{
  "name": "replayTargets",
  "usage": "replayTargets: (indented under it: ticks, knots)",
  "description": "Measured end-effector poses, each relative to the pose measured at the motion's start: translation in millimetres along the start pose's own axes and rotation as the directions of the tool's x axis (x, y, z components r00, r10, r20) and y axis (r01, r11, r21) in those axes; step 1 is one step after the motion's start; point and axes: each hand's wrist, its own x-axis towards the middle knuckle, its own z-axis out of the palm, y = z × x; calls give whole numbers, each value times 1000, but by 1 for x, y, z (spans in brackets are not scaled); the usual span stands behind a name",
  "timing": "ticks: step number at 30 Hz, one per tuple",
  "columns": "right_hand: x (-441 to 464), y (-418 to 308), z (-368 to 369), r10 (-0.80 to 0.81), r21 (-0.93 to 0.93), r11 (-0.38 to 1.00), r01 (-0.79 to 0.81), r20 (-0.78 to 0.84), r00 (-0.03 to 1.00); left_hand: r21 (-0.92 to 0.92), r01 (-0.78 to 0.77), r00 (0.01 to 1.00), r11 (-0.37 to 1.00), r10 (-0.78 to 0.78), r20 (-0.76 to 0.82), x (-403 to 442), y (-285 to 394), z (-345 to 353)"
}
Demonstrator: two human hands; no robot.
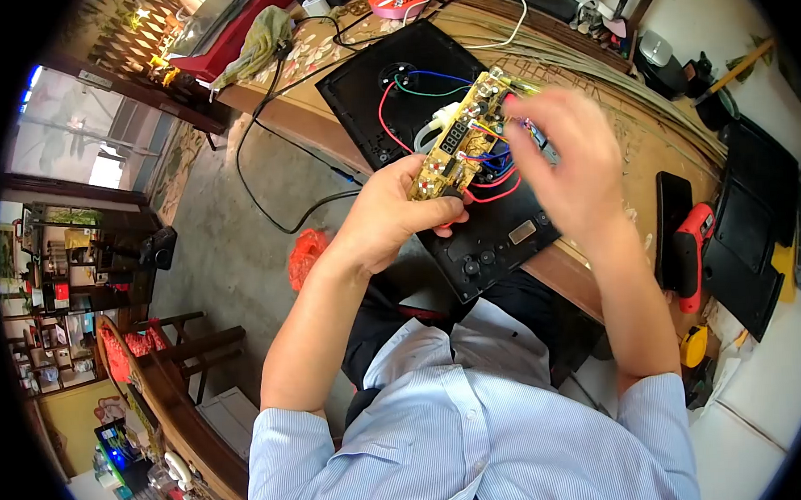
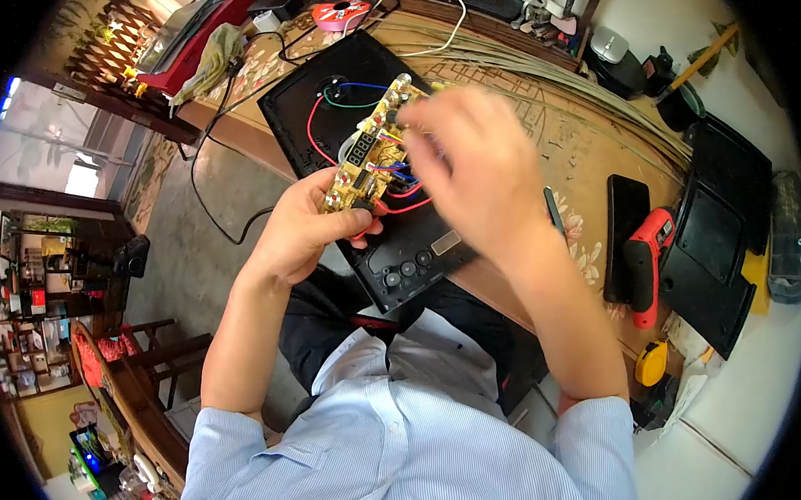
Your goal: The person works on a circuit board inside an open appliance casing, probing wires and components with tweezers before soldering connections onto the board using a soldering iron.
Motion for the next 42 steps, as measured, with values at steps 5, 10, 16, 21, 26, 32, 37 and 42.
replayTargets:
  ticks: [5, 10, 16, 21, 26, 32, 37, 42]
  knots:
    - [-29, -28, -2, -33, 33, 999, 26, 251, 967, 33, -30, 999, 999, 30, -11, 2, -3, 3]
    - [-35, -27, 4, -75, 6, 997, 77, 296, 952, 78, -53, 998, 996, 55, -15, 2, -8, 2]
    - [-35, -23, 4, -151, -31, 985, 169, 309, 939, 99, -64, 997, 993, 68, -37, 2, -8, 4]
    - [-33, -21, 5, -177, -32, 980, 195, 303, 937, 142, -45, 999, 989, 45, 0, 3, -7, 3]
    - [-30, -23, -18, 12, -42, 999, 1, 289, 957, 111, -56, 998, 992, 55, 10, 3, -7, 2]
    - [-73, -16, -95, 594, -506, 755, -416, 261, 761, 174, -110, 993, 979, 115, -18, 2, -12, 3]
    - [-102, -17, -104, 793, -625, 581, -522, 290, 535, 222, -150, 987, 964, 159, -26, 2, -12, 8]
    - [-112, -3, -106, 835, -575, 545, -610, 304, 460, 411, -231, 964, 882, 265, -26, -1, -14, 11]
